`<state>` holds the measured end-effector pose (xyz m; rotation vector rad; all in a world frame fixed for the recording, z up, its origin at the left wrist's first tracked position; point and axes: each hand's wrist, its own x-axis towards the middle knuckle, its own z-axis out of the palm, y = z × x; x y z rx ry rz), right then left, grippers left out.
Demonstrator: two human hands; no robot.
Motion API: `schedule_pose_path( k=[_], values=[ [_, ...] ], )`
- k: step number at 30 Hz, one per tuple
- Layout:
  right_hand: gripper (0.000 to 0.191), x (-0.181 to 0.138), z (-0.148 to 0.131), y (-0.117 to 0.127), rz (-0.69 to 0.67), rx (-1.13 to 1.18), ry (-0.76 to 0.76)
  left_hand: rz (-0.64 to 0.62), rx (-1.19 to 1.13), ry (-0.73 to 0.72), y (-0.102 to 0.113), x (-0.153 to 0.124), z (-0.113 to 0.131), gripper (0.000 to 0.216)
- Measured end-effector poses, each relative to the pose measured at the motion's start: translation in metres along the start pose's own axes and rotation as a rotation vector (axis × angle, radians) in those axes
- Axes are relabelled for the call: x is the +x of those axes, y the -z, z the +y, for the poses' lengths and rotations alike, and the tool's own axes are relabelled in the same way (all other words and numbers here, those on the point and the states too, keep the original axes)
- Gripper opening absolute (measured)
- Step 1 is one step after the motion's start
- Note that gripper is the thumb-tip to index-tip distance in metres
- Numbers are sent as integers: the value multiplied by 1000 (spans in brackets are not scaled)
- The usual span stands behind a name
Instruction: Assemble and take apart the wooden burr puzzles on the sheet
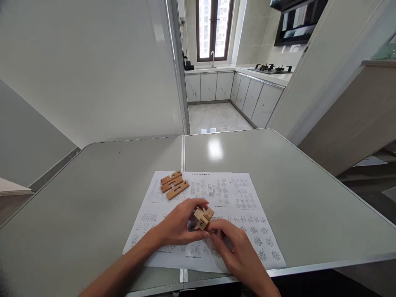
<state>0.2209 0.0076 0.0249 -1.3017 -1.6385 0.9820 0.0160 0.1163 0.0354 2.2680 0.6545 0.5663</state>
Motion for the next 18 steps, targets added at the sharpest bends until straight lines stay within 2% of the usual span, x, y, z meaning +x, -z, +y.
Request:
schedule_pose_path(
  k=[5, 18],
  values=[
    [19, 0, 4, -1, -32, 35, 31, -76, -13, 6, 3, 3, 6, 62],
    [20, -1, 4, -3, -1, 24, -31, -44, 12, 22, -1, 4, 7, 46]
  ],
)
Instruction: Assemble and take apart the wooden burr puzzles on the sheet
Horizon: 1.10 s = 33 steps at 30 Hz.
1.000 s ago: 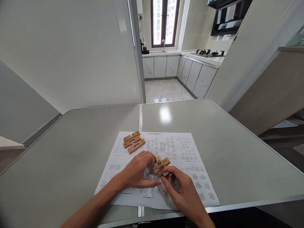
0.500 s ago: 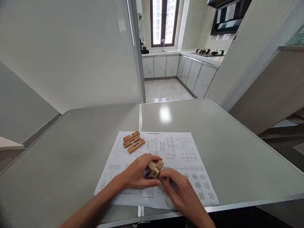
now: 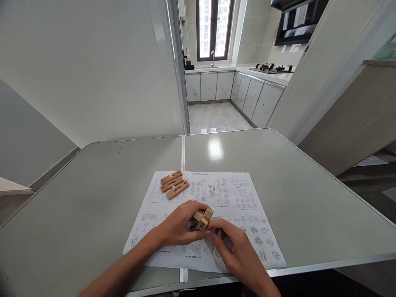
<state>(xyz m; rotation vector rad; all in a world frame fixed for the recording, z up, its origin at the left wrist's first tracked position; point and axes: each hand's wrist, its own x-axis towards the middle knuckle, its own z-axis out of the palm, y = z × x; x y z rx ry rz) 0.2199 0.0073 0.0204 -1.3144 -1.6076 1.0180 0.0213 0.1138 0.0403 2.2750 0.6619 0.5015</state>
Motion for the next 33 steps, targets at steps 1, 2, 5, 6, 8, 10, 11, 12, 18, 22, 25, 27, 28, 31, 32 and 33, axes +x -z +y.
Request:
schedule_pose_path(
  k=[1, 2, 5, 6, 8, 10, 11, 12, 18, 22, 25, 27, 28, 31, 32, 33],
  values=[
    [20, 0, 0, 0, 6, -2, -6, 2, 4, 2, 0, 0, 0, 47],
    [20, 0, 0, 0, 11, -4, -13, 2, 7, 3, 0, 0, 0, 47],
    [20, -1, 2, 0, 23, -8, -24, 2, 18, 1, -1, 0, -1, 46],
    [20, -1, 3, 0, 29, -8, -26, 3, 21, -1, -2, 0, -2, 45],
    [23, -1, 6, -1, 35, -5, -34, 5, 21, -5, -2, 0, -3, 44],
    [27, -1, 8, -2, 37, -2, -54, 5, 19, -6, -2, 0, -3, 42],
    [28, -1, 8, -2, 37, 0, -67, 4, 19, -5, -2, 0, -3, 42],
    [28, -1, 9, -2, 37, 2, -79, 4, 19, -4, -2, 0, -3, 41],
    [28, 0, 13, -2, 43, 26, -80, -5, 31, -13, -2, 0, -3, 45],
    [27, 1, 16, -1, 24, 19, -77, 1, 42, -33, -3, 0, -3, 43],
    [27, 1, 16, 0, 21, 8, -77, 9, 52, -38, -4, 0, -3, 43],
    [27, 1, 13, -1, 35, 10, -77, 10, 56, -39, -4, 0, -4, 43],
    [27, 1, 12, -2, 52, 12, -78, 8, 57, -39, -4, 0, -4, 43],
    [29, 0, 7, -6, 132, 3, -78, 6, 60, -34, -5, 0, -5, 43],
    [30, 0, 6, -7, 155, -2, -75, 6, 61, -32, -5, 0, -5, 43],
    [31, 0, 5, -8, 166, -4, -73, 8, 60, -31, -5, 0, -5, 43]
  ],
)
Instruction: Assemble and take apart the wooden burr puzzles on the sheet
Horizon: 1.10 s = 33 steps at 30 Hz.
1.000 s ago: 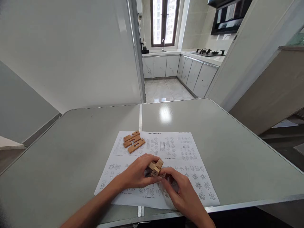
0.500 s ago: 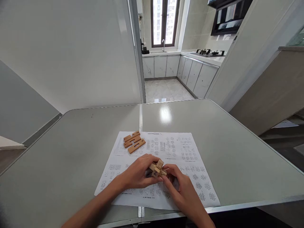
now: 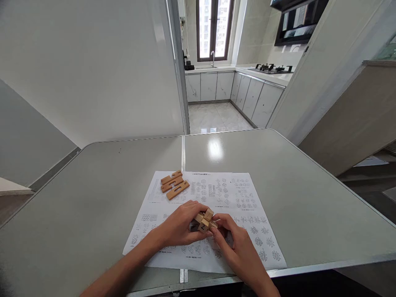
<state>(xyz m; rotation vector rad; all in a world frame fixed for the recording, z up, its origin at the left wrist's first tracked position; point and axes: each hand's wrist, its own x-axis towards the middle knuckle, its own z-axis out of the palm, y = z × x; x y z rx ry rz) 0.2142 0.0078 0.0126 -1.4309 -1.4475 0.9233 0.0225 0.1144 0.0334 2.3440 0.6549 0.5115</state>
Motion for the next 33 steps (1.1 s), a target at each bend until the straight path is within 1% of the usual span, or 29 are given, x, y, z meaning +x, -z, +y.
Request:
schedule_pose_path(
  k=[10, 15, 20, 23, 30, 33],
  values=[
    [30, 2, 3, 5, -94, 26, -23, 8, -3, 11, 0, 0, 1, 43],
    [31, 1, -1, 3, -40, 36, -29, 2, 0, 5, 0, 0, 1, 42],
    [31, 0, -2, 2, -39, 34, -31, 5, -3, 9, 0, 0, 1, 42],
    [33, 1, -1, 2, -12, 23, -22, 6, -3, 13, 0, 0, 2, 42],
    [32, 2, 1, 5, -66, 13, -6, 3, -1, 21, 1, 0, 2, 43],
    [33, 2, 1, 3, -40, 11, -7, 7, -5, 19, 0, 0, 2, 42]
  ],
)
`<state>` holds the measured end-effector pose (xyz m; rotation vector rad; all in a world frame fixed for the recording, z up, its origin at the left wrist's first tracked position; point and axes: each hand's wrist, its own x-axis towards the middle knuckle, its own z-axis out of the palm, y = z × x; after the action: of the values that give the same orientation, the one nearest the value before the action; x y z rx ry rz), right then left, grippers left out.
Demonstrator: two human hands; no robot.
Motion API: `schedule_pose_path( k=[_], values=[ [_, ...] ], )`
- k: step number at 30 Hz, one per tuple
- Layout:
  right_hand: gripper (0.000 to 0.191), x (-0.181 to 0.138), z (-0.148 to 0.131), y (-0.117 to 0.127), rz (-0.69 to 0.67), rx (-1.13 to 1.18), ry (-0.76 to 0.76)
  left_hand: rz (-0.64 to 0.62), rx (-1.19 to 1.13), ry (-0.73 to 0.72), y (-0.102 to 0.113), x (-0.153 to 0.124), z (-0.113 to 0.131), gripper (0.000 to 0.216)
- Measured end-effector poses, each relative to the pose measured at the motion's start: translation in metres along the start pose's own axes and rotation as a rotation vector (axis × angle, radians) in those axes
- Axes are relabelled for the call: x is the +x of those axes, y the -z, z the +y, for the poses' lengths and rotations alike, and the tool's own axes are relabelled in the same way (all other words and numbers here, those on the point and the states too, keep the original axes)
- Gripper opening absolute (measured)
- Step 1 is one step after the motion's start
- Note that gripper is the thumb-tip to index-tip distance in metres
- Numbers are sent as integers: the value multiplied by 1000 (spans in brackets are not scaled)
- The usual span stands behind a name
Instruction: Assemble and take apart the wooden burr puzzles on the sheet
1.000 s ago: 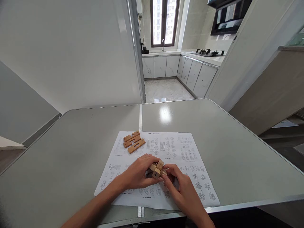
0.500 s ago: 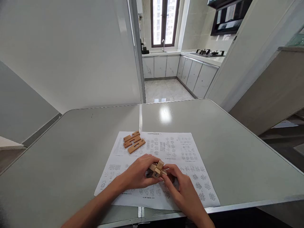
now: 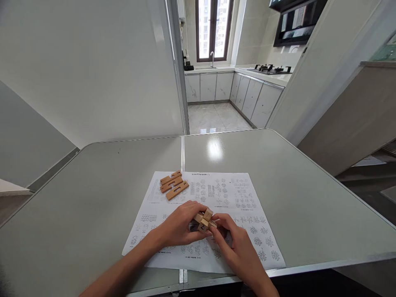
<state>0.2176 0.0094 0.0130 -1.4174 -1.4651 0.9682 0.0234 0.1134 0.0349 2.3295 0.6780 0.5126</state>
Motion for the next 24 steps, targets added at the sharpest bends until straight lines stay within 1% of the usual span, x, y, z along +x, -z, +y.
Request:
schedule_pose_path(
  k=[3, 7, 16, 19, 24],
  values=[
    [34, -1, -2, -2, 37, 18, -10, 8, 0, -4, 0, 0, 0, 43],
    [33, -1, -3, -2, -9, 44, -29, 4, 3, -10, -1, 0, -1, 43],
    [33, 0, 1, -1, 3, 50, -23, -2, 3, -11, -1, 0, -2, 41],
    [31, 0, 1, -1, -17, 31, -8, 2, 3, -14, -1, 0, -2, 40],
    [32, 0, 0, -1, 39, 11, -11, -6, 3, -8, 0, 0, -1, 42]
  ],
)
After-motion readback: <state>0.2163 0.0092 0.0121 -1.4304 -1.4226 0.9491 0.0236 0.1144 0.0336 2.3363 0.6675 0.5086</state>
